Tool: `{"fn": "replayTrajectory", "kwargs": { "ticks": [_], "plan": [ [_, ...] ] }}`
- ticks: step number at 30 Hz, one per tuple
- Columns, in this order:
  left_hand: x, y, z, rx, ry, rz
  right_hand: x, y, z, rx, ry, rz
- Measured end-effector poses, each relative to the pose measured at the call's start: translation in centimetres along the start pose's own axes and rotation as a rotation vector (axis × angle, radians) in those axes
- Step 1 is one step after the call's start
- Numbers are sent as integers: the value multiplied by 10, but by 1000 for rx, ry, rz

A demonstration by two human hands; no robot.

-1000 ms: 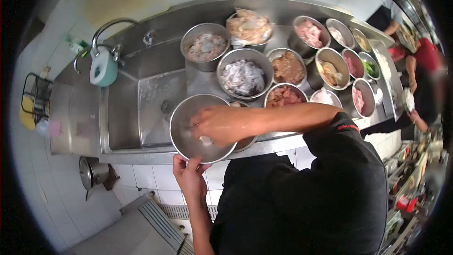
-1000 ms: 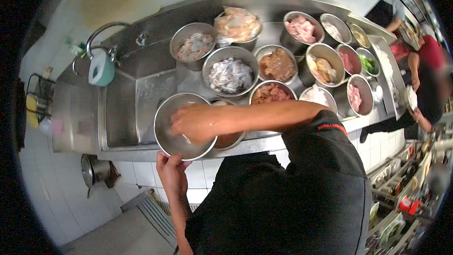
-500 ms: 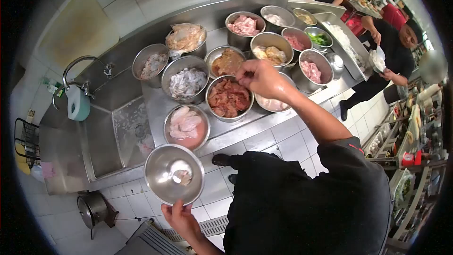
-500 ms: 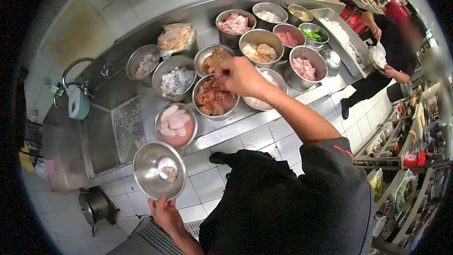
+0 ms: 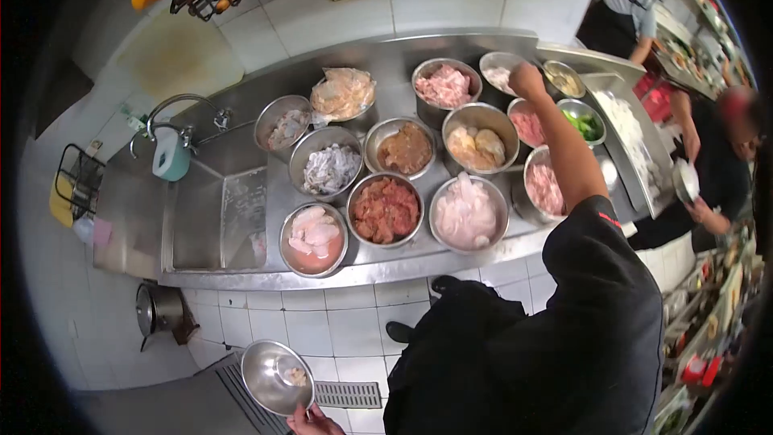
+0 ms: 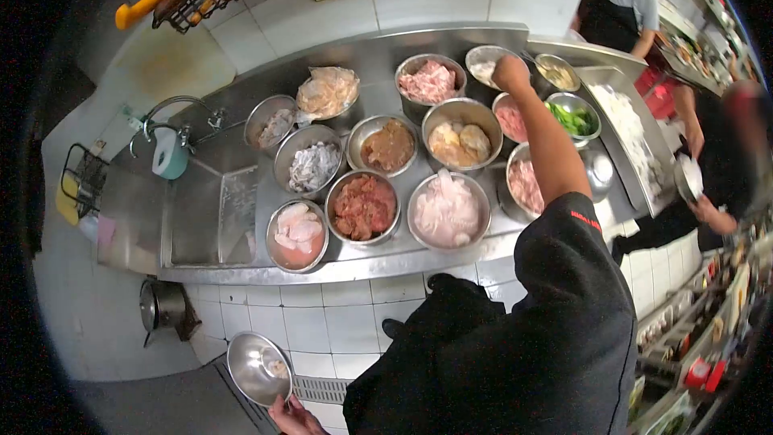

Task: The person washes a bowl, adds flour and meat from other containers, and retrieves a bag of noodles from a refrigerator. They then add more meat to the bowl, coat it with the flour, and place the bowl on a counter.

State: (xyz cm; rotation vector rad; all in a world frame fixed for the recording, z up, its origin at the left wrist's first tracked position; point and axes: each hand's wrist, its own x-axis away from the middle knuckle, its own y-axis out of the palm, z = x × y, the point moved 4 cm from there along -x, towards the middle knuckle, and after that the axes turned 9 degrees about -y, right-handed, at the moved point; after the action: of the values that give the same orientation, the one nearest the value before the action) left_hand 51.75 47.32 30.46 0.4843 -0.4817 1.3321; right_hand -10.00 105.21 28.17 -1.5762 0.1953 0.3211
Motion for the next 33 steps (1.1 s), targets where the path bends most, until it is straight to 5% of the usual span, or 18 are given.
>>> {"fn": "replayTrajectory", "kwargs": {
  "ticks": [3,9,12,14,17,19,22,23,26,29,33],
  "plan": [
    [26,-1,-27,61,1,55,-35,53,37,49,-61,-354],
    [78,34,-54,-116,186,104,-44,80,61,-158,83,-336],
    [84,47,-66,-22,164,80,-65,120,92,-51,-42,-232],
    [40,5,-89,251,2,76,-65,95,86,-6,-156,-224],
    [126,85,-58,-318,240,172,-66,51,76,-131,-125,-155],
    [117,77,-64,-304,311,123,-67,36,75,-372,-43,-65],
    [118,79,-65,-310,377,125,-72,72,70,-473,-277,-89],
    [121,81,-65,-318,392,141,-73,84,63,-271,-307,-153],
    [129,83,-71,-75,220,81,-76,84,72,-334,-127,-133],
    [62,24,-103,114,220,-35,-84,62,78,-314,-175,-116],
    [112,64,-88,12,164,65,-82,-6,82,-518,-168,-38]
  ]
}}
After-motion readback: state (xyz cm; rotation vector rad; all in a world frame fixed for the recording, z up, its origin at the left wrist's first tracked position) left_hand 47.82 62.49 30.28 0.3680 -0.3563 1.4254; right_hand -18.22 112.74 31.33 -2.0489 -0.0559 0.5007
